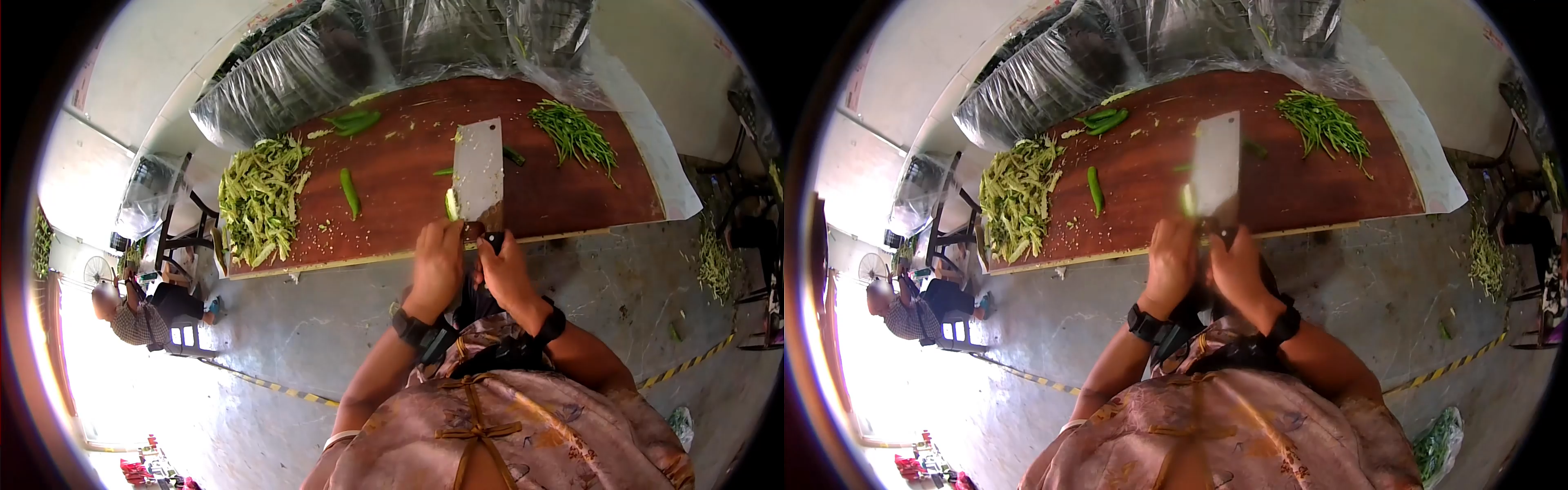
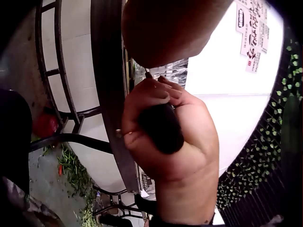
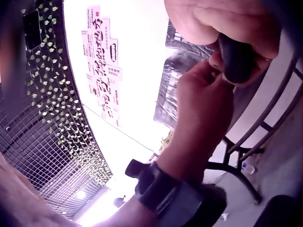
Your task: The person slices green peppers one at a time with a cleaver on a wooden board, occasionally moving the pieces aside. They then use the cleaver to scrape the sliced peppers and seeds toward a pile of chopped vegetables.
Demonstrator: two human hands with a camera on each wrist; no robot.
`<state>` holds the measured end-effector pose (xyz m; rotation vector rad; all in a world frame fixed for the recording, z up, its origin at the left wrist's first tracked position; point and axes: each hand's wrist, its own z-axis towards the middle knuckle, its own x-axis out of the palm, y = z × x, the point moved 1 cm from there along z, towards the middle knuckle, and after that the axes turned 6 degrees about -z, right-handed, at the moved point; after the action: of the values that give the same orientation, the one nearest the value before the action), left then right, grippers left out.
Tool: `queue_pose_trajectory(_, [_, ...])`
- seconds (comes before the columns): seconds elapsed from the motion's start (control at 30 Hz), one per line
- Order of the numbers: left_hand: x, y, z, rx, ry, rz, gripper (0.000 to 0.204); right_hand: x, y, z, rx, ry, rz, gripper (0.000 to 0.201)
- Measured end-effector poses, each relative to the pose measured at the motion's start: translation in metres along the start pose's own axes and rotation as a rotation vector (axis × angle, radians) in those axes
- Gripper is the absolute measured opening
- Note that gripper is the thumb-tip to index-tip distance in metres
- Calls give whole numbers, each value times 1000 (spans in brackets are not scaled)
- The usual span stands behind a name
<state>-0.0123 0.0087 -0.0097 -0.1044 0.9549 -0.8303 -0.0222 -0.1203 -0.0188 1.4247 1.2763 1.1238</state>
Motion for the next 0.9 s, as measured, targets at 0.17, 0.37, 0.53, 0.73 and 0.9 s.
queue_pose_trajectory(0.17, [-3, 1, 1, -30, -40, -66, 31, -1, -5, 0, 90, 41, 130, 19])
queue_pose_trajectory(0.37, [-26, -2, -8, -125, 3, -103, 11, -2, -5, 9, 51, 65, 137, 20])
queue_pose_trajectory(0.53, [-14, 1, -11, -84, -21, -75, 10, -3, -3, 7, 50, 73, 100, 21])
queue_pose_trajectory(0.73, [-14, -3, -3, -69, -44, -26, 11, -9, -4, 10, 31, 41, 119, 20])
queue_pose_trajectory(0.9, [-8, 4, 1, 20, -95, -2, 12, -7, -2, 13, 16, 21, 107, 19])
